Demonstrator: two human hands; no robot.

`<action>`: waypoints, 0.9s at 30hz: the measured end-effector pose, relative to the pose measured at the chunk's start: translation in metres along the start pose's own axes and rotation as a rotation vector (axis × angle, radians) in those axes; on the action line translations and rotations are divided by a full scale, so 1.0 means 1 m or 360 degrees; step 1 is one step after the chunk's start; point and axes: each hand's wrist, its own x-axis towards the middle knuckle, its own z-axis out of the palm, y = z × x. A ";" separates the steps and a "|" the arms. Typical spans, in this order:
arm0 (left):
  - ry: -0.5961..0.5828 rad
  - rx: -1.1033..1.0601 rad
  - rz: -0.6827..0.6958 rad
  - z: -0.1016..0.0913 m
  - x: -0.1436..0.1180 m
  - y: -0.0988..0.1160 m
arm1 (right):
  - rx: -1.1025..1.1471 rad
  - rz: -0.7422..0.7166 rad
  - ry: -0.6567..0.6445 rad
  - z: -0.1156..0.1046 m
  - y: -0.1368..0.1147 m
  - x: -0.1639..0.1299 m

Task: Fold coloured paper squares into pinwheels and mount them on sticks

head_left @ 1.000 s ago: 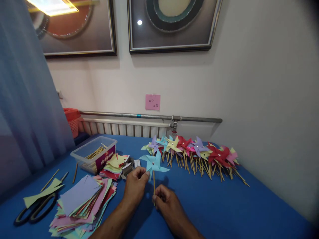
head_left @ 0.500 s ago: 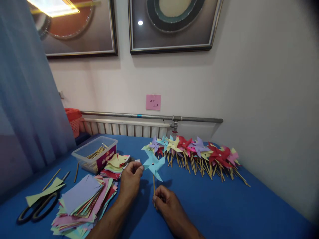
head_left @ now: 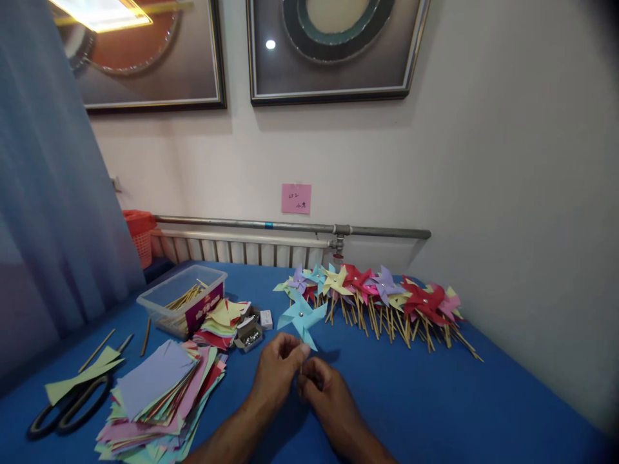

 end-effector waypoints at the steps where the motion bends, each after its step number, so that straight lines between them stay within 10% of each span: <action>1: -0.0028 0.0024 0.0002 0.001 -0.001 0.000 | -0.0004 -0.0023 -0.0005 0.000 0.000 -0.001; 27: 0.0323 0.0215 0.0089 -0.023 0.012 0.008 | -0.0013 0.0052 -0.0098 0.003 -0.011 -0.006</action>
